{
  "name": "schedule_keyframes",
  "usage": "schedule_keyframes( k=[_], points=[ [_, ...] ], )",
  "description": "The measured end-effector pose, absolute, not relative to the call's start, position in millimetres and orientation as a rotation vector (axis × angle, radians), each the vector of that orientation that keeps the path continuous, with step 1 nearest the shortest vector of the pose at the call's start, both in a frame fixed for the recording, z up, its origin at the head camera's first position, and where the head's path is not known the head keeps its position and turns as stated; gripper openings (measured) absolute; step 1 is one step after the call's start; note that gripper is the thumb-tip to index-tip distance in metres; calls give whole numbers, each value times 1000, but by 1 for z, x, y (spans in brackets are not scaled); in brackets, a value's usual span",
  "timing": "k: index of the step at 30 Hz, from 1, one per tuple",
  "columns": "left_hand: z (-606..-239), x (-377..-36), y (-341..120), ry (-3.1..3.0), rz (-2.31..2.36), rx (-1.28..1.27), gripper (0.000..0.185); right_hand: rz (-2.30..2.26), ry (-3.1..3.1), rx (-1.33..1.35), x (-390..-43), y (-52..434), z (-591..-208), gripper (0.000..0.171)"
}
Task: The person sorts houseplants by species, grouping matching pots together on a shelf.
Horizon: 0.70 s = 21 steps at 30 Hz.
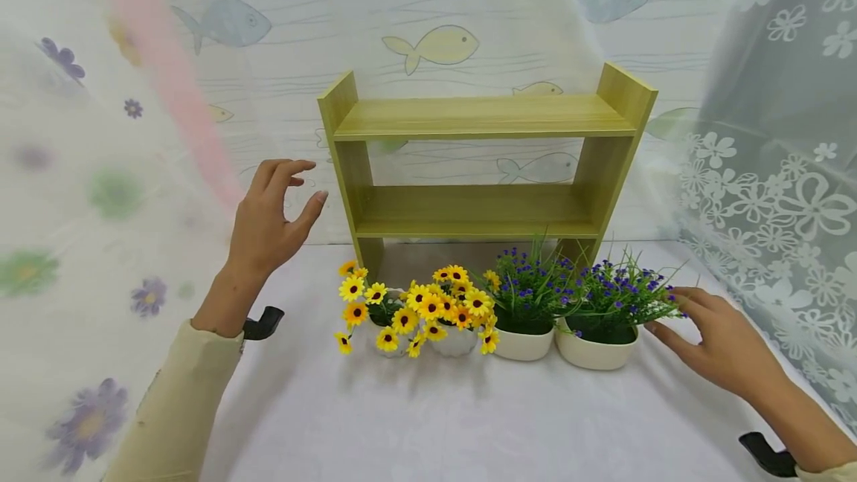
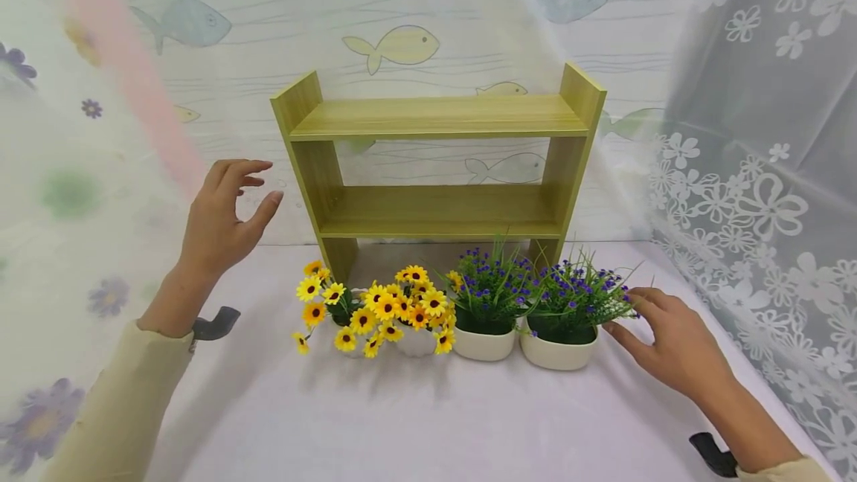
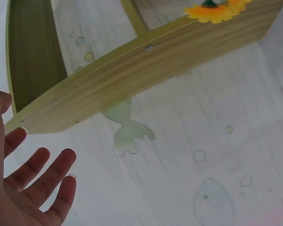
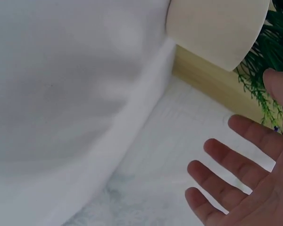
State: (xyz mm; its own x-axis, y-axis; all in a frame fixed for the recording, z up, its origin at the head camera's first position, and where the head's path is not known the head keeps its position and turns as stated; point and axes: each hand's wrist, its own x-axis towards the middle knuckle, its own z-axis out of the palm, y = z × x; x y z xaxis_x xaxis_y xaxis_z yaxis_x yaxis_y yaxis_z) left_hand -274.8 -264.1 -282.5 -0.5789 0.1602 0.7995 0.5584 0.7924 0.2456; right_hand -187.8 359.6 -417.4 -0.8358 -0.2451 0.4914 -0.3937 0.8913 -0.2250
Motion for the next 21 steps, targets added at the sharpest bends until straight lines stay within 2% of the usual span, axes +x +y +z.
schedule_keyframes(
  k=[4,11,21],
  points=[
    [-269,-277,-257,-2126,-618,-549,45,489,-2738,419,-181,358,-415,56],
    [-255,-285,-243,-2117,-629,-572,44,528,-2691,598,-173,354,-427,42],
    [-243,-298,-227,-2149,-607,-562,39,538,-2484,849,-173,341,-440,53]
  ],
)
